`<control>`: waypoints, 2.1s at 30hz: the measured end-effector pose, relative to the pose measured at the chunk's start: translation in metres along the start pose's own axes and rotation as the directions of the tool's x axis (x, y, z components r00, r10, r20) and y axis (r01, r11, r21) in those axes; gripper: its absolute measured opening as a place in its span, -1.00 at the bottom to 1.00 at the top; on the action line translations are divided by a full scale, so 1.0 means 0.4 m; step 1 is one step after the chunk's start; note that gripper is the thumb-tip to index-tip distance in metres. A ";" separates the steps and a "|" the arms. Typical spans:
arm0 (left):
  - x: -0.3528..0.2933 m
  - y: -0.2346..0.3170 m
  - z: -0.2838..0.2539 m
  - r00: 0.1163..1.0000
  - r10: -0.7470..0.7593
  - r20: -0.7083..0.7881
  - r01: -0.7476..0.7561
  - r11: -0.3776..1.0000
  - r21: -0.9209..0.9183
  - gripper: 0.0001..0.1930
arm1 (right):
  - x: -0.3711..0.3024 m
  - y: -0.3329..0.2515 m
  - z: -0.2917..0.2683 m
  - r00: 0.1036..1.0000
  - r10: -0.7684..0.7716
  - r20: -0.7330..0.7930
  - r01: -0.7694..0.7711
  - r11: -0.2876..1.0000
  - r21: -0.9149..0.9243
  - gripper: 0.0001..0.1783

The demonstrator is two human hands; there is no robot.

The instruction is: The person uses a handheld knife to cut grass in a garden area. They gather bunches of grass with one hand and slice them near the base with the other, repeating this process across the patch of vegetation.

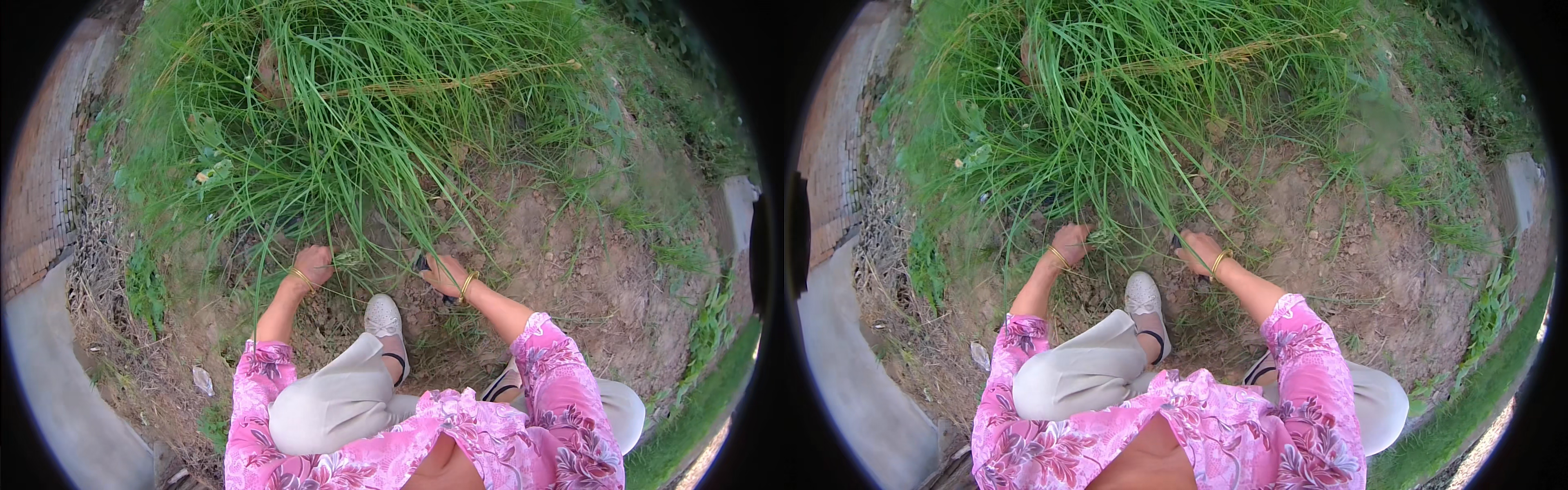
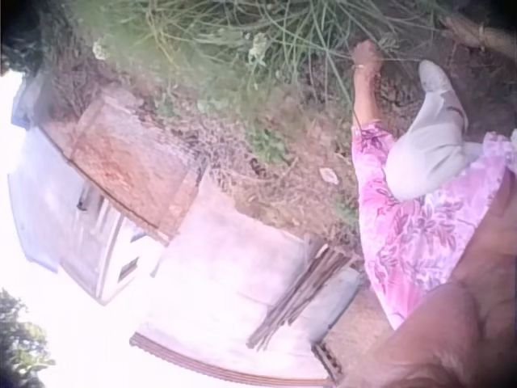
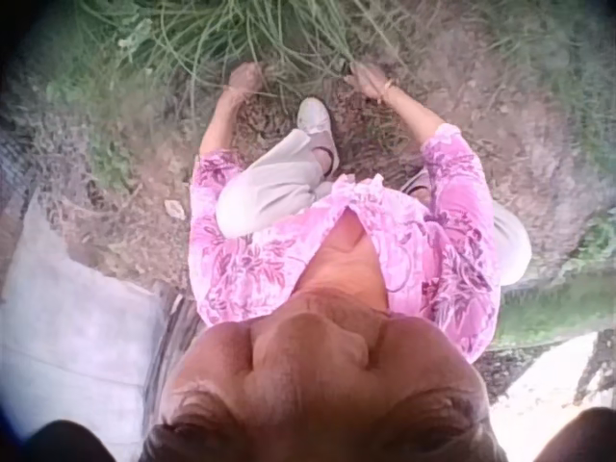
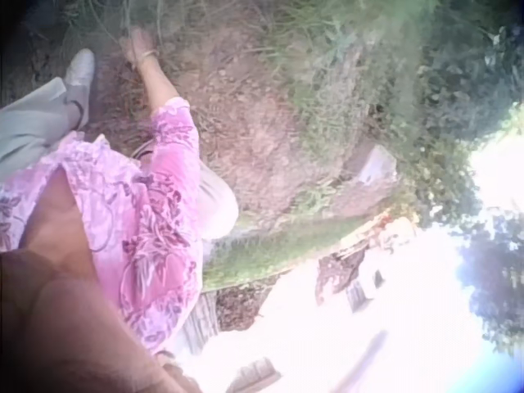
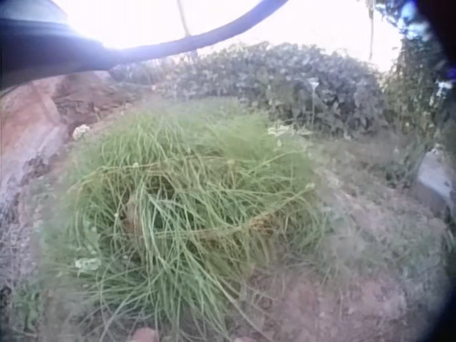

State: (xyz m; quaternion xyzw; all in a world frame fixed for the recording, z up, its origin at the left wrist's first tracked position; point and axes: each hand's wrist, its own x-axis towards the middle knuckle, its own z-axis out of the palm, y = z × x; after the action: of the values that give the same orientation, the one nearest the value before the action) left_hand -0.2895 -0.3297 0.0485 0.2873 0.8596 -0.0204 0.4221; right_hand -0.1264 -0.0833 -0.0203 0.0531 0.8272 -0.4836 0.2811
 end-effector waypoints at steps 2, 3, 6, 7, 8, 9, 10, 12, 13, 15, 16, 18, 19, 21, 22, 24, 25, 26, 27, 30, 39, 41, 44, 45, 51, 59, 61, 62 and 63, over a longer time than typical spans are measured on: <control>0.001 0.084 -0.058 0.958 0.287 -0.030 -0.279 0.948 0.152 -0.62 | -0.003 0.030 -0.028 1.000 0.014 0.009 -0.014 0.999 -0.051 -0.66; 0.029 0.123 -0.084 0.916 0.381 -0.127 -0.356 0.917 0.181 -0.62 | -0.008 0.041 -0.041 0.999 0.023 0.026 -0.020 0.993 -0.115 -0.66; 0.117 0.233 -0.207 0.664 0.592 -0.456 -0.283 0.764 0.580 -0.62 | -0.024 0.068 -0.046 0.999 0.035 0.040 -0.025 0.975 -0.223 -0.66; 0.164 0.236 -0.255 0.625 0.579 -0.524 -0.123 0.736 0.666 -0.68 | -0.026 0.082 -0.039 1.000 0.022 0.023 -0.017 0.977 -0.214 -0.65; 0.212 0.237 -0.311 0.576 0.572 -0.585 0.051 0.689 0.723 -0.73 | -0.030 0.091 -0.040 1.000 0.005 0.004 -0.004 0.979 -0.204 -0.65; 0.246 0.245 -0.370 0.644 0.454 -0.616 0.115 0.738 0.665 -0.77 | -0.034 0.083 -0.049 0.992 0.120 0.023 -0.114 0.978 -0.172 -0.63; 0.270 0.248 -0.432 0.697 0.329 -0.637 0.190 0.772 0.607 -0.80 | -0.035 0.085 -0.052 0.993 0.115 0.009 -0.112 0.979 -0.171 -0.63; 0.332 0.209 -0.498 0.782 0.240 -0.575 0.120 0.847 0.517 -0.86 | -0.033 0.102 -0.042 0.994 0.107 -0.015 -0.108 0.980 -0.169 -0.63; 0.363 0.176 -0.517 0.815 0.266 -0.515 0.024 0.872 0.488 -0.84 | -0.029 0.097 -0.042 0.996 0.088 -0.021 -0.090 0.987 -0.136 -0.63; 0.420 0.177 -0.498 0.937 0.185 -0.297 -0.048 0.909 0.415 -0.83 | -0.021 0.095 -0.039 0.995 0.100 0.004 -0.099 0.989 -0.114 -0.63; 0.434 0.172 -0.493 0.973 0.141 -0.180 -0.066 0.926 0.371 -0.82 | -0.015 0.090 -0.039 0.995 0.097 0.020 -0.095 0.990 -0.104 -0.63; 0.422 0.225 -0.444 0.984 0.176 0.019 -0.170 0.909 0.380 -0.81 | -0.023 0.097 -0.043 0.995 0.100 -0.001 -0.100 0.990 -0.098 -0.62; 0.401 0.240 -0.401 0.973 0.219 0.066 -0.227 0.888 0.399 -0.82 | -0.026 0.096 -0.045 0.993 0.116 0.010 -0.114 0.988 -0.105 -0.62; 0.317 0.235 -0.299 0.956 0.254 0.147 -0.293 0.843 0.451 -0.84 | -0.026 0.083 -0.045 0.993 0.119 0.021 -0.116 0.989 -0.095 -0.61; 0.258 0.224 -0.253 0.951 0.252 0.176 -0.307 0.821 0.481 -0.85 | -0.030 0.081 -0.053 0.994 0.111 0.019 -0.110 0.990 -0.085 -0.60; 0.136 0.168 -0.177 0.908 0.416 0.049 -0.364 0.726 0.584 -0.87 | -0.035 0.096 -0.067 0.994 0.111 0.020 -0.109 0.992 -0.070 -0.58; 0.084 0.128 -0.171 0.885 0.465 -0.022 -0.360 0.714 0.600 -0.86 | -0.027 0.104 -0.062 0.994 0.107 0.027 -0.106 0.993 -0.056 -0.57; 0.039 0.087 -0.164 0.850 0.518 -0.089 -0.364 0.702 0.612 -0.85 | -0.025 0.107 -0.053 0.993 0.113 0.036 -0.112 0.993 -0.043 -0.56; 0.002 0.072 -0.157 0.814 0.559 -0.161 -0.357 0.698 0.621 -0.84 | -0.026 0.100 -0.047 0.999 0.041 -0.008 -0.042 0.994 -0.101 -0.55; -0.043 0.111 -0.155 0.729 0.644 -0.233 -0.395 0.673 0.625 -0.83 | -0.025 0.078 -0.058 0.998 0.069 -0.004 -0.069 0.993 -0.093 -0.57; 0.248 0.210 -0.359 0.864 0.367 -0.346 -0.348 0.930 0.117 -0.63 | -0.028 0.098 -0.070 0.996 0.087 0.011 -0.087 0.996 -0.017 -0.64; 0.335 0.194 -0.351 0.986 0.154 -0.058 -0.146 0.982 0.122 -0.63 | -0.021 0.101 -0.051 0.999 0.037 -0.007 -0.037 0.998 -0.050 -0.63; 0.366 0.287 -0.299 0.963 0.136 0.232 -0.180 0.966 0.184 -0.65 | -0.025 0.130 -0.035 0.997 0.033 -0.076 -0.037 0.997 -0.063 -0.63; 0.359 0.255 -0.232 0.942 0.220 0.255 -0.264 0.952 0.153 -0.70 | -0.023 0.113 -0.028 0.998 0.025 -0.061 -0.027 0.999 -0.039 -0.63; -0.101 0.131 -0.111 0.946 0.289 -0.148 -0.189 0.862 0.471 -0.74 | -0.024 0.127 -0.047 0.995 0.093 -0.023 -0.094 0.995 -0.023 -0.62; -1.127 -0.209 0.362 0.725 -0.659 -0.198 0.688 0.706 0.169 -0.78 | 0.002 0.151 -0.051 1.000 0.003 -0.005 -0.003 0.999 -0.033 -0.61; -1.297 -0.144 0.524 0.409 -0.896 -0.172 0.897 0.429 -0.101 -0.76 | -0.002 0.125 -0.045 1.000 -0.008 -0.002 0.008 1.000 -0.003 -0.61; -1.364 -0.086 0.580 0.228 -0.971 -0.070 0.946 0.238 -0.220 -0.74 | -0.008 0.124 -0.046 1.000 -0.020 -0.011 0.020 1.000 -0.023 -0.61; -1.402 -0.049 0.626 0.056 -0.998 0.036 0.946 0.042 -0.322 -0.73 | -0.004 0.150 -0.025 0.994 -0.049 -0.099 0.048 0.999 -0.014 -0.63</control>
State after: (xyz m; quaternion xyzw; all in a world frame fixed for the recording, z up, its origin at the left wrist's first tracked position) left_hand 0.1475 -0.6829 0.2967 -0.4322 0.8543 -0.1603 0.2402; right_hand -0.1076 -0.0429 -0.0620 0.0554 0.8441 -0.4821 0.2279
